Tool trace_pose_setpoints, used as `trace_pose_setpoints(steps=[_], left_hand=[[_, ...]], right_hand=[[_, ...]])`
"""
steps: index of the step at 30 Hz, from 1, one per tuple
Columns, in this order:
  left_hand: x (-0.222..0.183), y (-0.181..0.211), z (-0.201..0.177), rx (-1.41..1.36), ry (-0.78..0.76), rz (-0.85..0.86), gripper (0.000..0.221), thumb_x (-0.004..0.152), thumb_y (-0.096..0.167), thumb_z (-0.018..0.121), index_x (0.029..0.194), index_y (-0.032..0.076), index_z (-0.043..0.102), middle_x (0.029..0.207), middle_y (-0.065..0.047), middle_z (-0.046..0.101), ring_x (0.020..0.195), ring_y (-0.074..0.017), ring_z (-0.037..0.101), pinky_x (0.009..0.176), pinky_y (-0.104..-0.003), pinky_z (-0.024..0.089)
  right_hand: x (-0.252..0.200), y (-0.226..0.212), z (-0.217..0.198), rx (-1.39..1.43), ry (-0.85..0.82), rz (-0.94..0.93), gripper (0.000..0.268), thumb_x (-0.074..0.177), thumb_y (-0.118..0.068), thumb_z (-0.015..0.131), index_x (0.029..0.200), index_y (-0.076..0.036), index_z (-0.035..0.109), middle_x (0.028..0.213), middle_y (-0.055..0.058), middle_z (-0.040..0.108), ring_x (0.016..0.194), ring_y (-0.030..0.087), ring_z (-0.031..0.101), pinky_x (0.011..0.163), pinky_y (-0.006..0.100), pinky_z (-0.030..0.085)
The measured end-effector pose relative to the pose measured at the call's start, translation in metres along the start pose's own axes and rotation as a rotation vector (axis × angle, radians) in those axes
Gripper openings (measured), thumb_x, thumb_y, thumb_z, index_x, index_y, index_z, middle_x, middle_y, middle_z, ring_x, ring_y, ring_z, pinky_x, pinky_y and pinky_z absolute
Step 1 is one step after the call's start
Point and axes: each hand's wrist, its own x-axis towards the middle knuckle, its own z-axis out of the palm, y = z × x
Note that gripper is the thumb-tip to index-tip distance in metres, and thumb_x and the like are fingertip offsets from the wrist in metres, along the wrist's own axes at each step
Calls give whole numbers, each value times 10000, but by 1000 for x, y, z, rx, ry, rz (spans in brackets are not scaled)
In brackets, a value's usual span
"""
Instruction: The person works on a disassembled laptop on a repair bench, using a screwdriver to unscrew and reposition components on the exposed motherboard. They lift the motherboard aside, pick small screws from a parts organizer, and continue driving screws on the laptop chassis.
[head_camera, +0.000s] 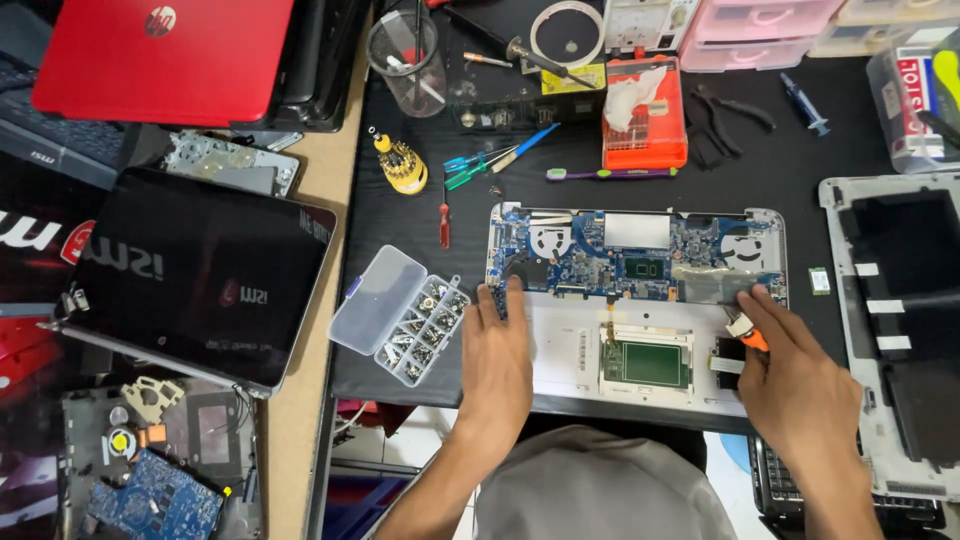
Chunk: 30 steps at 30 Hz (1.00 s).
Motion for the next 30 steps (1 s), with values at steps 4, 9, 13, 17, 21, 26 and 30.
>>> trace_pose_setpoints(steps=[4,9,13,17,21,26,30], left_hand=[[1,3,-6,-82,-69,-45,1104,502,-351,664,1492,15,337,1419,-483,410,1222,-563,453,953,-577,484],[-1,-7,4,-314,95,-56,486,836,-173,568,1278,21,508,1210,-329,519,1131,-436,510,827,-490,532],[-7,-12,5,-346,115,-23,324,920,-67,601,1231,-17,524,1191,-318,568,1132,-446,526,850,-509,515],[-14,-13,9,-117,119,14,412,940,60,637,1336,7,535,1221,-254,616,1104,-404,567,973,-489,447],[-13,-14,6,-188,77,-65,429,863,16,732,1229,55,511,1066,-182,626,952,-370,607,777,-479,539],[-13,-17,6,-128,110,-37,464,827,51,797,1235,13,579,1055,-175,657,982,-331,631,846,-417,541],[-31,-26,-11,-361,69,10,311,930,83,703,1206,-33,615,1226,-232,635,1194,-366,601,828,-440,615]], right_hand=[[0,-3,-4,-44,-49,31,621,914,-103,561,1509,-282,565,1600,-136,530,779,229,792,336,365,540],[-2,9,10,-75,-5,-3,606,918,-142,579,1506,-289,591,1606,-130,545,920,209,776,378,426,587],[2,-1,-5,24,-114,69,585,942,-132,562,1512,-262,579,1607,-101,533,1160,240,699,558,521,651],[2,1,-1,49,-71,40,562,965,-128,586,1514,-245,606,1585,-91,566,1168,224,688,570,506,646],[1,-3,-2,43,-76,65,589,954,-119,587,1528,-248,597,1587,-81,568,1215,241,670,576,540,641],[-1,-2,0,61,-31,22,588,944,-101,598,1522,-207,613,1588,-34,582,1198,280,682,610,581,641],[-11,10,6,110,87,-118,551,924,-4,633,1463,-100,690,1614,53,611,825,247,736,585,438,615]])
